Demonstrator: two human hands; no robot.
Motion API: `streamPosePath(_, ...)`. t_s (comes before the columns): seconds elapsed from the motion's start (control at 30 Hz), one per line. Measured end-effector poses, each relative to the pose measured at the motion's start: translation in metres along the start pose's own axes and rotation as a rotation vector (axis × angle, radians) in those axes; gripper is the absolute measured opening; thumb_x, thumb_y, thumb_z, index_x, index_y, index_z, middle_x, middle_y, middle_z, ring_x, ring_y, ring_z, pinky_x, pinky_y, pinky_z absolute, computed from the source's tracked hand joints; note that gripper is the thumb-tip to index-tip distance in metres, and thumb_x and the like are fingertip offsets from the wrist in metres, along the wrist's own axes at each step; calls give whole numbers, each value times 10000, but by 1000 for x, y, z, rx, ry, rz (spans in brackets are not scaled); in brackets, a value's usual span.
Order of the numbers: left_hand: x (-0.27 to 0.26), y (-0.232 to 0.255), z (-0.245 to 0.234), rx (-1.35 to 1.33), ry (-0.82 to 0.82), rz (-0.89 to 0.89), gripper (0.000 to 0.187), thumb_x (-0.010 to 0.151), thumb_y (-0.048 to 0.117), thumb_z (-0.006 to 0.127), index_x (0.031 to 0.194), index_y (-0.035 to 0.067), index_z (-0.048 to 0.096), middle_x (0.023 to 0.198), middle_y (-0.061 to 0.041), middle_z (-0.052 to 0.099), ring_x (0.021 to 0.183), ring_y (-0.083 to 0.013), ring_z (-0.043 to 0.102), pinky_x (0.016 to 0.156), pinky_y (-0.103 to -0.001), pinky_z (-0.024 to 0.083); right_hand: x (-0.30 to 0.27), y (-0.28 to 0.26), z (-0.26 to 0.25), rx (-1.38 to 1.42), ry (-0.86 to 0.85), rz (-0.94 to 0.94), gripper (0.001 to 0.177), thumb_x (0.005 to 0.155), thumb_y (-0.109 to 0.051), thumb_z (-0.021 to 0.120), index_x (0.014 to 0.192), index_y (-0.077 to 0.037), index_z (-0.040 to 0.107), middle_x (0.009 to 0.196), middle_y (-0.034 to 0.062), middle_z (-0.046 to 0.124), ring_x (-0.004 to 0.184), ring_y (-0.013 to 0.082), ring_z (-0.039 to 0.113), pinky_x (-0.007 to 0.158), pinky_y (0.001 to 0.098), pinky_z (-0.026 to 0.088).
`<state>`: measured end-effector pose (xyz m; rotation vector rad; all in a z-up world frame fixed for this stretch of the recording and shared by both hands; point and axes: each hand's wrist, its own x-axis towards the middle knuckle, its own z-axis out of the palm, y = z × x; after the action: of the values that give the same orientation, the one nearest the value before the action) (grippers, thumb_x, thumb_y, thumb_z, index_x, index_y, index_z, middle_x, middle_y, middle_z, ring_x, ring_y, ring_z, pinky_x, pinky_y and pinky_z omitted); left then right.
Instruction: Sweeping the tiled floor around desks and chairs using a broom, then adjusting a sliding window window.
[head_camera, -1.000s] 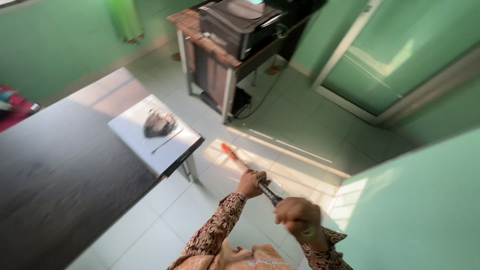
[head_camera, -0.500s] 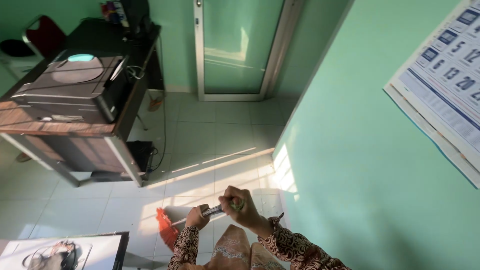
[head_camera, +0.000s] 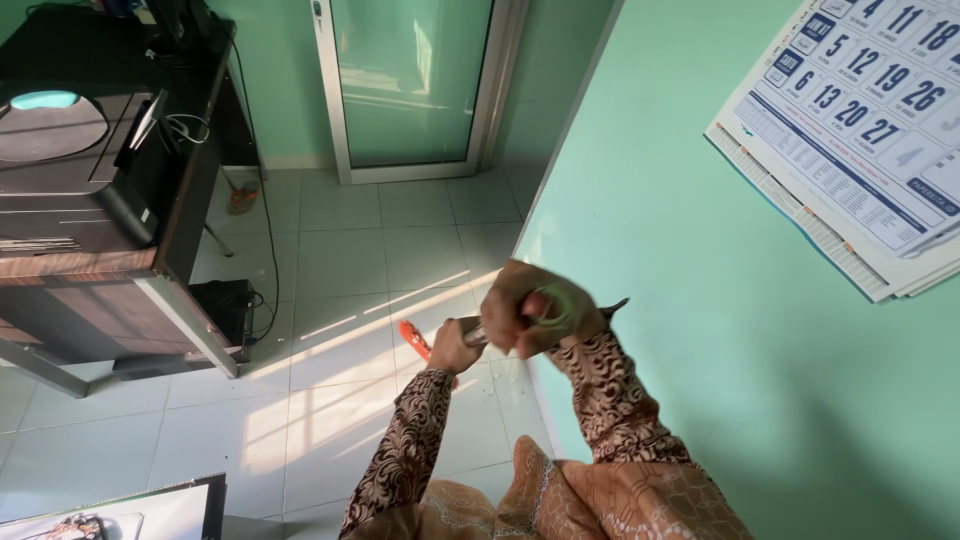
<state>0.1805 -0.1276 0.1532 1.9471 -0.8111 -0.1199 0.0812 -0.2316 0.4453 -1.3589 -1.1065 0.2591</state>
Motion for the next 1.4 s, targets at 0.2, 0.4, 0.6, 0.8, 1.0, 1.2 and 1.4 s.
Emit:
streamPosePath(0.2, 25, 70, 21, -40, -129, 58, 280, 797, 279, 691, 1012, 113, 761, 865, -187, 748, 828, -381, 720, 800, -457, 561, -34, -45, -1, -59, 286, -142, 346, 984, -261, 798, 892, -81, 517, 743, 71, 578, 690, 238, 641, 715, 417, 570)
streamPosePath(0.4, 38, 106, 46, 5, -282, 80, 237, 828, 305, 665, 865, 84, 743, 760, -140, 737, 694, -326, 720, 722, -444, 556, -64, -52, 26, -360, 972, -292, 282, 1017, -199, 747, 972, -74, 499, 705, 11, 501, 510, 95, 485, 477, 274, 419)
streamPosePath(0.6, 30, 110, 46, -53, -363, 72, 198, 789, 272, 692, 847, 85, 727, 694, -144, 719, 659, -325, 700, 690, -441, 547, -82, -63, 16, -283, 587, -319, 347, 1000, -169, 743, 772, -64, 503, 647, 12, 438, 477, 128, 444, 470, 319, 378)
streamPosePath(0.8, 18, 90, 34, -12, -387, 228, 229, 748, 267, 755, 868, 72, 738, 753, -143, 721, 733, -355, 692, 709, -451, 539, -61, -61, 22, -3, -154, -169, 432, 930, -189, 818, 656, -65, 508, 520, 24, 520, 473, 155, 543, 423, 313, 426)
streamPosePath(1.0, 7, 57, 11, -165, -60, 64, 324, 764, 316, 774, 969, 67, 747, 800, -184, 719, 772, -378, 723, 725, -437, 556, -2, -19, 75, -523, 817, -21, 334, 952, -239, 794, 860, -52, 533, 738, 57, 633, 659, 119, 630, 598, 283, 507)
streamPosePath(1.2, -19, 74, -39, -227, -52, -150, 459, 794, 363, 753, 1132, 60, 688, 900, -160, 738, 864, -303, 749, 734, -388, 598, 16, 18, 74, -569, 682, 3, 326, 928, -202, 801, 828, -82, 515, 718, 15, 566, 642, 98, 510, 594, 264, 403)
streamPosePath(1.4, -51, 53, -66, -500, 80, 279, 567, 692, 220, 823, 1187, 5, 650, 1045, -194, 724, 974, -363, 700, 808, -375, 551, 35, 25, 60, -178, -28, 167, 378, 909, -248, 832, 754, -115, 513, 598, -25, 538, 500, 93, 464, 523, 269, 358)
